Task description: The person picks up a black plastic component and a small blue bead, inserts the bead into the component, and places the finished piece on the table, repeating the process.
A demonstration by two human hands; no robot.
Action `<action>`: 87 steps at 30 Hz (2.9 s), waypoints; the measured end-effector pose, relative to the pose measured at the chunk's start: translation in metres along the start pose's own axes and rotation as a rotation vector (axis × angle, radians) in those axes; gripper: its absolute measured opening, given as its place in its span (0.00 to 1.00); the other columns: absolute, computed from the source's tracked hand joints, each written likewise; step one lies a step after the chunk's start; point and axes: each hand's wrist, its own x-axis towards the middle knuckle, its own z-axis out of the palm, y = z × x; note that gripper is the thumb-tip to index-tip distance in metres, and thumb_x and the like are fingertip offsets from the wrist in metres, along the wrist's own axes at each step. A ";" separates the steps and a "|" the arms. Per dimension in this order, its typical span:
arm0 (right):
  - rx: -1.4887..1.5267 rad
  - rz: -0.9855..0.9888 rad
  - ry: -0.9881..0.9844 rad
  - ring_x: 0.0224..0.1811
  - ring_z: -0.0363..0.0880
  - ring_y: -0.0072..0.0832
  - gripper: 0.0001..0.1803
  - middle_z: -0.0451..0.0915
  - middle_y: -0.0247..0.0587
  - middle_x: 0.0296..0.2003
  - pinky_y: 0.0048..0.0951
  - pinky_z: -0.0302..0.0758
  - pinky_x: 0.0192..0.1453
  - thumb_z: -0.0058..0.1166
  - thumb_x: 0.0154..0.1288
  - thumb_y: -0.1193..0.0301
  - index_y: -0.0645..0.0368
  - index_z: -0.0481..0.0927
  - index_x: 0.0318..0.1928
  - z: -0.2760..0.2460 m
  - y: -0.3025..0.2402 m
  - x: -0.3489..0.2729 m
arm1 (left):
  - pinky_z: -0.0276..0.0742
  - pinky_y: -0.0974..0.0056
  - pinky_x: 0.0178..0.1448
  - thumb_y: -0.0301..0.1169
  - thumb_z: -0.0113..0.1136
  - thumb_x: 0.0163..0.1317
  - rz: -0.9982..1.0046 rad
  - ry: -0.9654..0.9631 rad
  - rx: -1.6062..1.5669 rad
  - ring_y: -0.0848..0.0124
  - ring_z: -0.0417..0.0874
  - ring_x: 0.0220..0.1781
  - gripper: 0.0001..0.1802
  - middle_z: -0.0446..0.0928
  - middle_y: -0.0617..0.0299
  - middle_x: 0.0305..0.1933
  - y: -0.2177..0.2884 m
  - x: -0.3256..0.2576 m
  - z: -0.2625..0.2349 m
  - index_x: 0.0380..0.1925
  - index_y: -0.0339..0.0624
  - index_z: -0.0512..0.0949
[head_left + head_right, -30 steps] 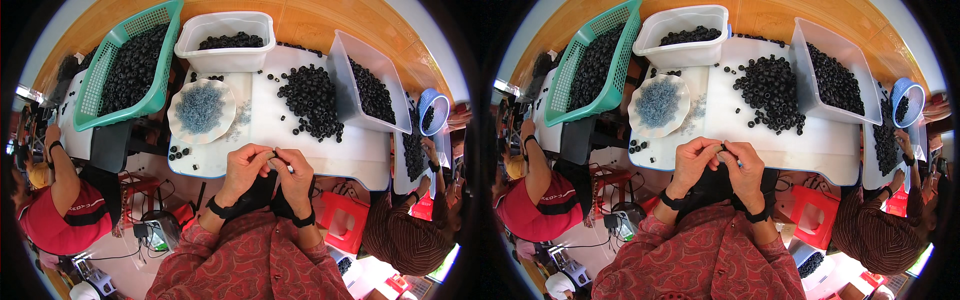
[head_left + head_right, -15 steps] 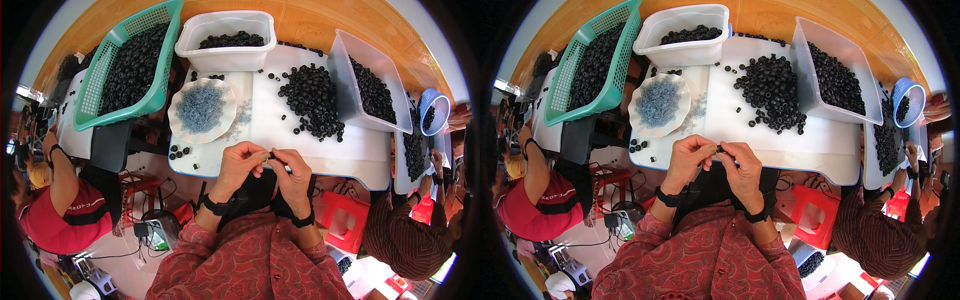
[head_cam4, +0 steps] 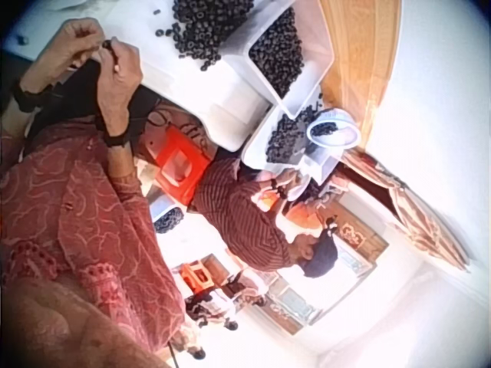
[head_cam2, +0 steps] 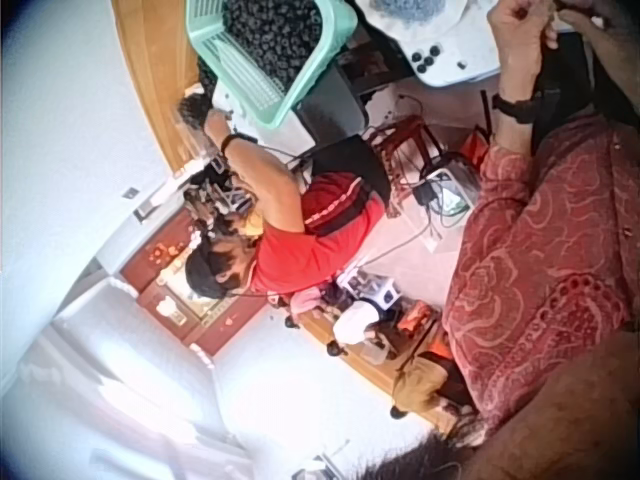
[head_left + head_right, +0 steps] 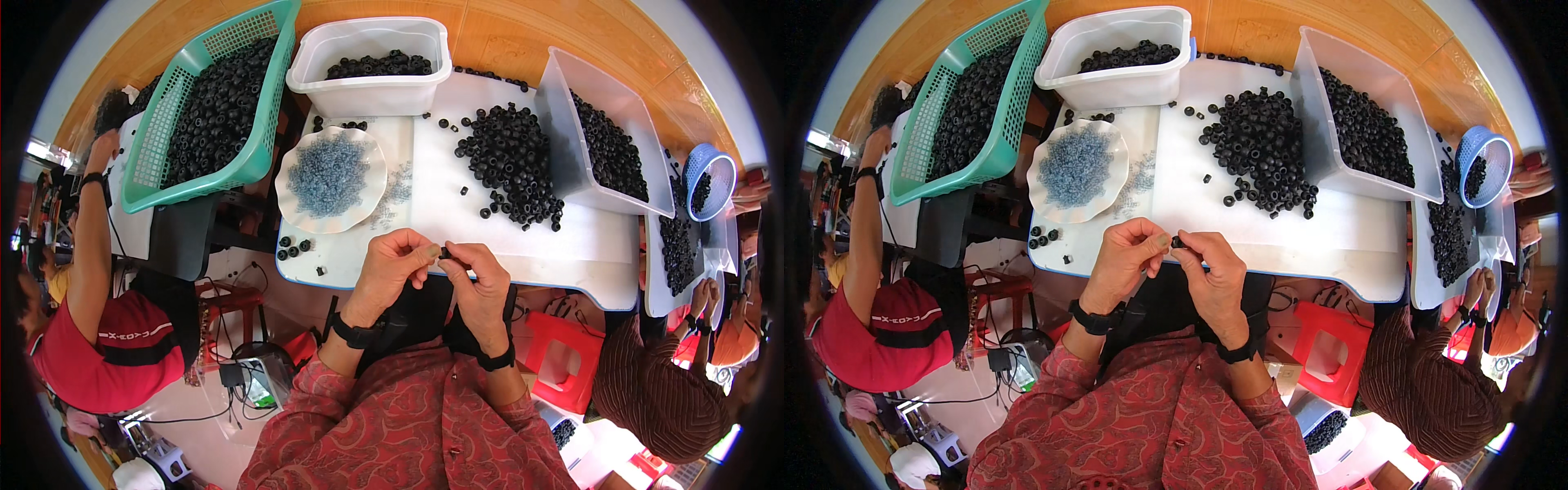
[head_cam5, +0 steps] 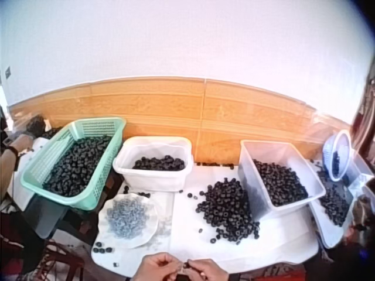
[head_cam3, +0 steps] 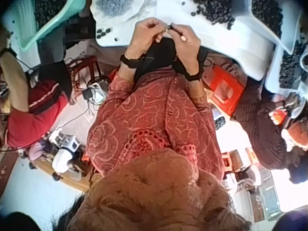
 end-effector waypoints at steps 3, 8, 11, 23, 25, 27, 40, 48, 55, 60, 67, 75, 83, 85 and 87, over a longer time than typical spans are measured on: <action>-0.021 -0.005 -0.003 0.35 0.83 0.25 0.13 0.84 0.43 0.39 0.23 0.80 0.38 0.66 0.61 0.82 0.64 0.85 0.47 0.000 -0.002 0.000 | 0.73 0.77 0.23 0.30 0.69 0.66 0.010 -0.011 0.023 0.81 0.77 0.23 0.09 0.80 0.65 0.28 0.000 0.001 -0.001 0.35 0.35 0.81; -0.037 -0.012 -0.005 0.35 0.84 0.25 0.13 0.84 0.43 0.39 0.23 0.80 0.38 0.66 0.61 0.82 0.63 0.85 0.47 0.000 -0.002 0.000 | 0.72 0.77 0.24 0.30 0.69 0.66 -0.027 -0.023 0.092 0.81 0.77 0.23 0.09 0.80 0.65 0.28 0.003 0.003 -0.004 0.35 0.35 0.81; -0.011 -0.004 -0.009 0.35 0.83 0.25 0.13 0.84 0.43 0.39 0.23 0.80 0.38 0.66 0.61 0.82 0.63 0.85 0.47 -0.001 0.000 -0.001 | 0.74 0.77 0.25 0.30 0.69 0.66 -0.059 -0.070 0.015 0.81 0.77 0.24 0.09 0.80 0.65 0.29 0.000 0.004 -0.006 0.37 0.36 0.81; -0.007 0.021 -0.051 0.36 0.78 0.24 0.11 0.77 0.38 0.39 0.23 0.75 0.37 0.66 0.62 0.80 0.62 0.87 0.46 0.003 0.003 0.004 | 0.86 0.69 0.40 0.29 0.61 0.71 -0.109 -0.058 -0.211 0.73 0.85 0.40 0.14 0.83 0.59 0.41 -0.007 0.001 0.000 0.53 0.34 0.80; -0.066 -0.002 -0.072 0.35 0.77 0.25 0.11 0.77 0.38 0.39 0.25 0.73 0.36 0.65 0.63 0.79 0.60 0.87 0.47 0.006 0.004 0.006 | 0.87 0.69 0.41 0.28 0.61 0.71 -0.095 -0.037 -0.210 0.72 0.86 0.40 0.14 0.84 0.58 0.43 -0.010 0.002 -0.001 0.53 0.34 0.80; -0.061 0.008 -0.075 0.35 0.77 0.25 0.11 0.77 0.38 0.39 0.25 0.73 0.36 0.65 0.63 0.79 0.60 0.87 0.47 0.009 0.002 0.008 | 0.87 0.70 0.40 0.28 0.62 0.70 -0.065 0.000 -0.278 0.72 0.87 0.39 0.13 0.84 0.58 0.42 -0.011 0.002 -0.001 0.50 0.33 0.82; -0.373 -0.109 -0.024 0.38 0.82 0.40 0.14 0.80 0.49 0.43 0.33 0.78 0.41 0.55 0.64 0.84 0.64 0.83 0.50 -0.014 0.016 0.050 | 0.87 0.67 0.42 0.24 0.62 0.69 -0.001 0.109 -0.280 0.69 0.87 0.36 0.11 0.84 0.55 0.40 -0.014 0.004 0.002 0.49 0.31 0.82; -0.677 -0.172 -0.126 0.50 0.76 0.48 0.19 0.77 0.46 0.57 0.39 0.78 0.51 0.52 0.60 0.87 0.63 0.82 0.51 -0.007 0.037 0.066 | 0.84 0.69 0.43 0.26 0.60 0.71 0.019 0.066 -0.251 0.72 0.85 0.38 0.13 0.84 0.54 0.45 -0.015 0.003 -0.004 0.52 0.31 0.81; -0.608 -0.198 -0.128 0.46 0.77 0.42 0.10 0.80 0.41 0.46 0.39 0.77 0.46 0.57 0.58 0.84 0.61 0.83 0.40 -0.003 0.034 0.067 | 0.81 0.71 0.43 0.28 0.57 0.74 0.025 0.040 -0.228 0.74 0.83 0.39 0.14 0.84 0.55 0.48 -0.014 0.002 -0.004 0.54 0.32 0.80; -0.509 -0.132 -0.064 0.43 0.77 0.42 0.06 0.80 0.41 0.38 0.39 0.76 0.44 0.60 0.57 0.82 0.61 0.82 0.36 -0.004 0.042 0.061 | 0.80 0.71 0.43 0.27 0.56 0.74 0.031 -0.012 -0.261 0.75 0.83 0.39 0.14 0.84 0.55 0.47 -0.015 0.003 -0.004 0.54 0.32 0.80; -0.618 -0.160 -0.095 0.44 0.77 0.43 0.10 0.77 0.42 0.39 0.40 0.76 0.44 0.61 0.57 0.81 0.60 0.82 0.40 -0.003 0.045 0.062 | 0.80 0.71 0.41 0.26 0.56 0.74 0.021 -0.005 -0.256 0.75 0.82 0.38 0.13 0.84 0.56 0.46 -0.016 0.002 -0.005 0.54 0.32 0.80; -0.520 -0.143 -0.053 0.38 0.78 0.43 0.09 0.77 0.46 0.36 0.36 0.77 0.40 0.58 0.61 0.82 0.62 0.82 0.42 -0.005 0.036 0.049 | 0.80 0.71 0.40 0.26 0.56 0.74 0.012 -0.009 -0.237 0.76 0.82 0.37 0.11 0.84 0.57 0.45 -0.015 0.001 -0.004 0.51 0.33 0.81; 0.218 0.345 -0.065 0.33 0.80 0.19 0.09 0.85 0.41 0.40 0.21 0.78 0.36 0.51 0.75 0.77 0.66 0.81 0.50 -0.012 0.027 0.026 | 0.79 0.72 0.40 0.27 0.56 0.74 0.023 -0.014 -0.235 0.77 0.81 0.37 0.12 0.84 0.58 0.45 -0.016 0.002 -0.002 0.52 0.34 0.81; 0.285 0.375 -0.038 0.33 0.80 0.19 0.10 0.85 0.41 0.40 0.20 0.78 0.36 0.50 0.75 0.78 0.66 0.81 0.51 -0.012 0.021 0.023 | 0.78 0.72 0.40 0.27 0.57 0.74 0.020 -0.021 -0.227 0.77 0.81 0.37 0.12 0.84 0.58 0.45 -0.017 0.002 -0.001 0.52 0.34 0.81; 0.352 0.405 -0.011 0.33 0.80 0.19 0.10 0.85 0.41 0.40 0.20 0.77 0.36 0.50 0.76 0.78 0.66 0.81 0.51 -0.012 0.015 0.020 | 0.78 0.72 0.40 0.27 0.57 0.73 0.023 -0.031 -0.213 0.77 0.81 0.37 0.12 0.84 0.58 0.45 -0.017 0.002 0.002 0.53 0.34 0.81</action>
